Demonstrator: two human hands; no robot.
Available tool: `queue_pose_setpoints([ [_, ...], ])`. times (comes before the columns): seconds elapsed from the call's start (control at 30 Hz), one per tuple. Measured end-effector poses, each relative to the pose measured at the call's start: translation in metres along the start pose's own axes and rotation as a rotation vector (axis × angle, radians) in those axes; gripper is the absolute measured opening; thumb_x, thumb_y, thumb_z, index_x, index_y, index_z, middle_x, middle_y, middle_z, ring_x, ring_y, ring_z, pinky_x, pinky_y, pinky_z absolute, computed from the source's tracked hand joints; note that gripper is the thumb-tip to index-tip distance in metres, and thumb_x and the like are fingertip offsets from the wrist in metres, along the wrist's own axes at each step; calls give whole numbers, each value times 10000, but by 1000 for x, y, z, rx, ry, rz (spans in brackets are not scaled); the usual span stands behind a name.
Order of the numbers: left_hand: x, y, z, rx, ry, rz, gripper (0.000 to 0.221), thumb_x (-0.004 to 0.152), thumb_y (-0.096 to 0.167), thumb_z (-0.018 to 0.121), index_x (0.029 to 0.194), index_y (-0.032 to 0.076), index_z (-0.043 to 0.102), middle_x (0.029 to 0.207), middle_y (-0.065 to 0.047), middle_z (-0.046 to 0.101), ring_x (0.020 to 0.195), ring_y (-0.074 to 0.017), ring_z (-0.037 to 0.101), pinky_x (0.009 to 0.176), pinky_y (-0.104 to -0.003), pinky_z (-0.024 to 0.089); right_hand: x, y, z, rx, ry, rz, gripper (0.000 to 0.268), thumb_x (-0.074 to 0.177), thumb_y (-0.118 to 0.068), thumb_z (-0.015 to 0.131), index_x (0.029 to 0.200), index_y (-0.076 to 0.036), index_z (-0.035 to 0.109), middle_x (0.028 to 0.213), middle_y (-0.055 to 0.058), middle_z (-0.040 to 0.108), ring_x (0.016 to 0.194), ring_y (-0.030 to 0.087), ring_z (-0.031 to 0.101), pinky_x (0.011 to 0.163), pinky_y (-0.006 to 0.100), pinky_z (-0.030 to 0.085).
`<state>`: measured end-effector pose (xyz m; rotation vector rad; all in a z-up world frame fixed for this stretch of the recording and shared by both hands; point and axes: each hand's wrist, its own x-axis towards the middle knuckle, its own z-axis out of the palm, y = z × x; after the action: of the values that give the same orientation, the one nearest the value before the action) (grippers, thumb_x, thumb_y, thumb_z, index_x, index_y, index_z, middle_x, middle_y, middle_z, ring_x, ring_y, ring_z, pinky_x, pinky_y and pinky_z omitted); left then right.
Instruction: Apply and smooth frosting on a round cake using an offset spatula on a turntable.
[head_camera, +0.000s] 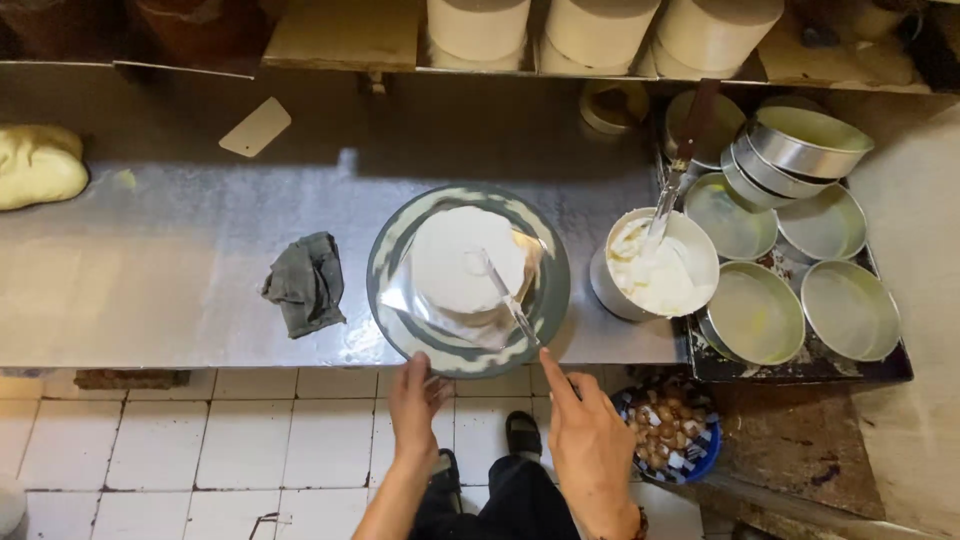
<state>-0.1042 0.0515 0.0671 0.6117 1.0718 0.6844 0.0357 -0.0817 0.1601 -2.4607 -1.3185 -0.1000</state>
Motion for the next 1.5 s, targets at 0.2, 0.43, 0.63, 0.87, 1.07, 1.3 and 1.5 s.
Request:
queue_pose_setpoints([
  [0.2, -4, 5, 3, 374, -320, -386, 476, 952, 335, 612, 1252, -12, 738, 1253, -132, 759, 982, -224, 706, 834, -299, 547, 3, -2, -5, 56, -64, 43, 629, 839, -36, 652, 1416, -283, 619, 947, -2, 663, 669, 174, 656, 531, 337, 510],
  [0.43, -4, -1, 4, 174, 16, -146, 442, 975, 342, 595, 1137, -61, 678, 1022, -172, 698, 851, -254, 654, 791, -358, 545, 1, 0, 1, 28, -38, 60, 597, 844, -73, 679, 1393, -303, 635, 952, -23, 645, 667, 174, 647, 524, 355, 508],
  [0.63, 3, 7, 1, 206, -17, -112, 564, 945, 418, 552, 1240, -52, 656, 1057, -189, 703, 912, -257, 658, 860, -370, 541, 5, -2, -3, 36, -75, 70, 586, 860, -96, 664, 1403, -313, 622, 985, -7, 666, 691, 207, 676, 548, 386, 531],
  [0.87, -7, -22, -1, 485, -436, -405, 533, 943, 345, 624, 1372, 34, 680, 1161, -115, 769, 876, -155, 689, 788, -258, 534, 7, -3, -5, 62, -127, 93, 574, 875, -93, 657, 1405, -311, 627, 953, -14, 664, 639, 194, 655, 531, 378, 516],
  [1.07, -6, -26, 7, 119, 164, -8, 439, 941, 416, 616, 1001, -18, 587, 859, -165, 685, 765, -251, 666, 793, -385, 557, 5, -6, -6, 88, -83, 54, 561, 871, -78, 670, 1399, -264, 636, 939, -15, 657, 629, 185, 632, 535, 360, 505],
  [1.3, -8, -11, 7, 301, -195, -317, 447, 902, 319, 652, 1147, -54, 647, 1020, -174, 663, 953, -267, 677, 839, -382, 555, 4, -6, -7, 72, -113, 68, 570, 864, -86, 677, 1400, -275, 633, 951, -12, 672, 627, 175, 666, 532, 348, 518],
  [1.5, -16, -26, 13, 105, 58, -68, 460, 976, 389, 551, 1075, -48, 658, 882, -180, 700, 809, -273, 686, 783, -409, 540, 0, -3, -7, 109, -110, 25, 556, 872, -75, 651, 1406, -232, 624, 968, 28, 660, 601, 238, 635, 522, 399, 510],
])
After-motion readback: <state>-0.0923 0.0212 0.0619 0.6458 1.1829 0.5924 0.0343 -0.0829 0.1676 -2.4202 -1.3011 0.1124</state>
